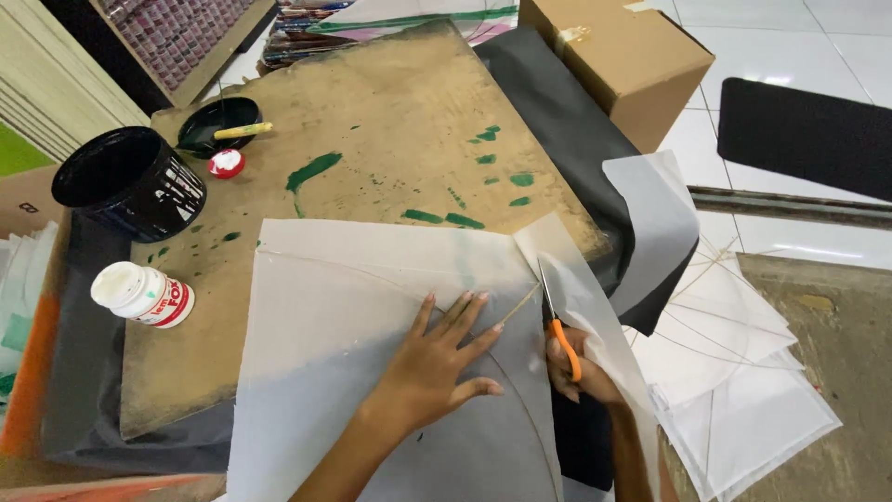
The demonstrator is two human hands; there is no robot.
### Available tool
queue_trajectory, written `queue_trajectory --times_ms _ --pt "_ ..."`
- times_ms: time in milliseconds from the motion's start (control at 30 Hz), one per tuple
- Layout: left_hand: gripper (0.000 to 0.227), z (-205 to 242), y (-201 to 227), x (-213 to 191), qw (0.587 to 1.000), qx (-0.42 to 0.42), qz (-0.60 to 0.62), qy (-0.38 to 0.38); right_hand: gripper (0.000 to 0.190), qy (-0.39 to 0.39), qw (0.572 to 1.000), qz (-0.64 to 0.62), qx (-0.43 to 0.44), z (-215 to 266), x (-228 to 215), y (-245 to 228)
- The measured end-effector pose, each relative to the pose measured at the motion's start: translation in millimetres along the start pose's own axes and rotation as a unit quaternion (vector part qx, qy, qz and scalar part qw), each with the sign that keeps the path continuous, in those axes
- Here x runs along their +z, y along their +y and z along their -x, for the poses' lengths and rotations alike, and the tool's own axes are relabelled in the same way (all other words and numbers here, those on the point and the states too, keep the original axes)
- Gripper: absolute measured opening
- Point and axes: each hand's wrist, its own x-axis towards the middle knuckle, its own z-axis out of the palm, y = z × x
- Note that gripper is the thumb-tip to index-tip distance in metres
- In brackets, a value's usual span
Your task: Cutting out the paper covering for a kite using scissors by following the bamboo frame
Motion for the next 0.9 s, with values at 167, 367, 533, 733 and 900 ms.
queue_trajectory --times_ms 167,367,533,733,900 --pt "0.072 1 -1 -3 1.0 0.013 0.007 -0.001 0.061 0.0 0.998 0.069 -0.011 3 -15 6" --pt "0.071 1 -3 -10 0.999 0.024 0.031 0.003 0.06 -0.029 0.996 0.07 0.039 -1 -30 17" --pt "0.069 0 -3 -11 0.999 0.025 0.033 0.005 0.056 -0.044 0.998 -0.007 0.039 1 -43 49" --pt "0.067 1 -5 -13 0.999 0.036 0.037 0.009 0.068 -0.062 0.996 0.014 0.055 0 -54 51" --pt "0.067 2 -6 -11 0.999 0.038 0.036 0.014 0.055 -0.054 0.998 -0.017 0.034 -7 -41 35"
